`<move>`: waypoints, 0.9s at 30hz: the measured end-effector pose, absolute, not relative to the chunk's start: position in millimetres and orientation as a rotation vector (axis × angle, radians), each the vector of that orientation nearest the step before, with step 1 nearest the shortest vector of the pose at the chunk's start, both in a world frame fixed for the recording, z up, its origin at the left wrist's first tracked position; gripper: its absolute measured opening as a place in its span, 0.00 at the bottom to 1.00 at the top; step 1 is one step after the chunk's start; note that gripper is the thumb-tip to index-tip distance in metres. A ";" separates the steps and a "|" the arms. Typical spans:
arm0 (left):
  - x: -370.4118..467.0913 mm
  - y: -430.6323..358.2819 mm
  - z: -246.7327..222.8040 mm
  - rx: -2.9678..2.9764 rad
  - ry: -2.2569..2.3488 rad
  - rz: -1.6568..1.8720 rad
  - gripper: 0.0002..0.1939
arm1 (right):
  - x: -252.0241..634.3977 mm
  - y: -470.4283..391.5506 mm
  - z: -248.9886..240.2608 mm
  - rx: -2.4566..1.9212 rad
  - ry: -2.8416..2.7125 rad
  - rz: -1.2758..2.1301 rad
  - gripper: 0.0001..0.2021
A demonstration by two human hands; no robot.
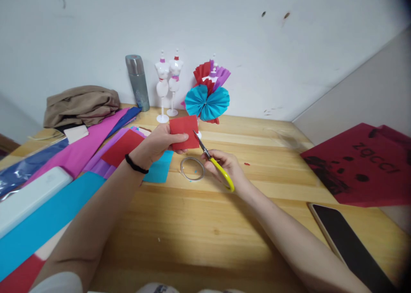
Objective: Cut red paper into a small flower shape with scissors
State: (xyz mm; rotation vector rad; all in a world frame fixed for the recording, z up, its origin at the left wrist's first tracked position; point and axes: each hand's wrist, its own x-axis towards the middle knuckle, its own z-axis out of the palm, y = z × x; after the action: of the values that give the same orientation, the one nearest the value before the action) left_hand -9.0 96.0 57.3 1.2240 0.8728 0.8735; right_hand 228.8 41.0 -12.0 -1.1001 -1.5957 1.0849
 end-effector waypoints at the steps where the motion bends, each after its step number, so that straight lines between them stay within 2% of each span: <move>1: -8.9 96.4 57.4 1.221 0.872 0.876 0.28 | 228.6 41.0 -11.8 -1.097 -1.599 1.084 0.22; 8: -10.2 103.4 55.1 1.189 0.846 0.902 0.30 | 227.4 40.0 -11.0 -1.126 -1.617 1.080 0.26; 14: -6.3 101.7 51.3 1.143 0.845 0.985 0.31 | 225.3 37.4 -5.7 -1.134 -1.600 1.108 0.24; 27: -15.2 105.1 52.1 1.235 0.834 0.952 0.26 | 219.1 27.7 10.4 -1.088 -1.615 1.224 0.28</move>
State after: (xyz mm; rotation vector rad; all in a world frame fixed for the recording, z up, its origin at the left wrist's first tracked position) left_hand -15.2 105.1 52.1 1.2353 0.8343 0.9522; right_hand 219.1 27.7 10.4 -1.0878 -1.6150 1.2243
